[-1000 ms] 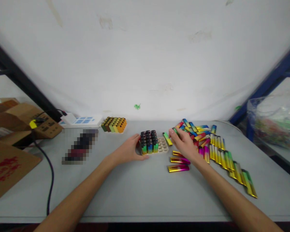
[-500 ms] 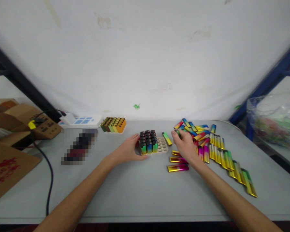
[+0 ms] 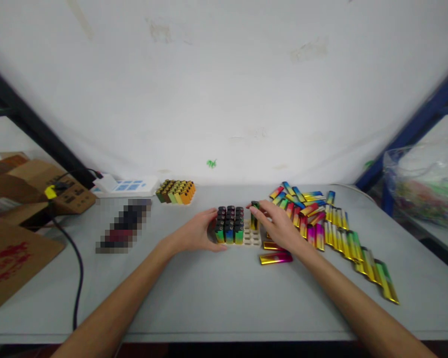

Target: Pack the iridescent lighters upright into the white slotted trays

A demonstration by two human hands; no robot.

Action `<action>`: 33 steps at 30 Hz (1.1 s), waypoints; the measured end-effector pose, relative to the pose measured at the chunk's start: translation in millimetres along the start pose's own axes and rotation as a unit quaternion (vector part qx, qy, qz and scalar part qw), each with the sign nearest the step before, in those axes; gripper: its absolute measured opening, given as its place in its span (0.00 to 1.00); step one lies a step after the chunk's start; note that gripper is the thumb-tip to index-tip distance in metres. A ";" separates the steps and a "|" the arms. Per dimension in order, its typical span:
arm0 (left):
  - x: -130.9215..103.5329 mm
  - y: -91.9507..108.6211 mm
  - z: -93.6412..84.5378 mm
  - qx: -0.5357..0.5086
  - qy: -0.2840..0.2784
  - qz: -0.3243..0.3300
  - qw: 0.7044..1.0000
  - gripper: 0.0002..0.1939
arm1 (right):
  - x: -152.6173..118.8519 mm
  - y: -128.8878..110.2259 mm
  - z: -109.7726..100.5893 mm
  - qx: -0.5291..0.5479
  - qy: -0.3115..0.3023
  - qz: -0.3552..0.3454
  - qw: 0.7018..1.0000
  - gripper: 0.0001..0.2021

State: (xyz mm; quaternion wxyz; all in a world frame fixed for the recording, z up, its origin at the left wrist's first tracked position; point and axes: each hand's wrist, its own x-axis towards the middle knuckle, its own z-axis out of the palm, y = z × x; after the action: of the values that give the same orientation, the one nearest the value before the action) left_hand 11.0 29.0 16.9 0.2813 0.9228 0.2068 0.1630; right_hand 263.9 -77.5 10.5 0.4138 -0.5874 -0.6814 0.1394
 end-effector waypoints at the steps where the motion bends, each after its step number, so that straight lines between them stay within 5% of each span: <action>1: 0.0 0.5 -0.3 -0.001 -0.001 0.000 1.000 0.33 | 0.2 0.8 0.5 0.001 -0.004 -0.001 1.000 0.17; 15: -0.5 2.5 0.0 -0.010 0.002 0.008 1.000 0.34 | 1.0 -1.4 5.1 0.107 -0.038 -0.006 0.994 0.11; 23: -0.8 3.0 -0.2 -0.018 -0.007 0.005 1.000 0.32 | -1.0 7.3 -0.3 -0.075 -0.138 -0.071 0.985 0.09; 27: -1.0 2.6 0.6 -0.011 0.003 0.001 1.000 0.31 | -1.5 13.6 -10.9 -0.069 -0.159 -0.073 0.982 0.12; 33: -0.6 3.0 0.2 -0.007 -0.003 -0.003 1.000 0.30 | 7.0 35.9 -19.8 -0.117 -0.014 -0.047 0.992 0.13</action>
State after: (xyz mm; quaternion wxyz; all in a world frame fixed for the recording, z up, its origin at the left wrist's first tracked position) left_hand 11.4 26.4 18.3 0.2885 0.9209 0.2073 0.1607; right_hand 303.1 -67.2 1.3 0.3388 -0.5970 -0.7256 0.0478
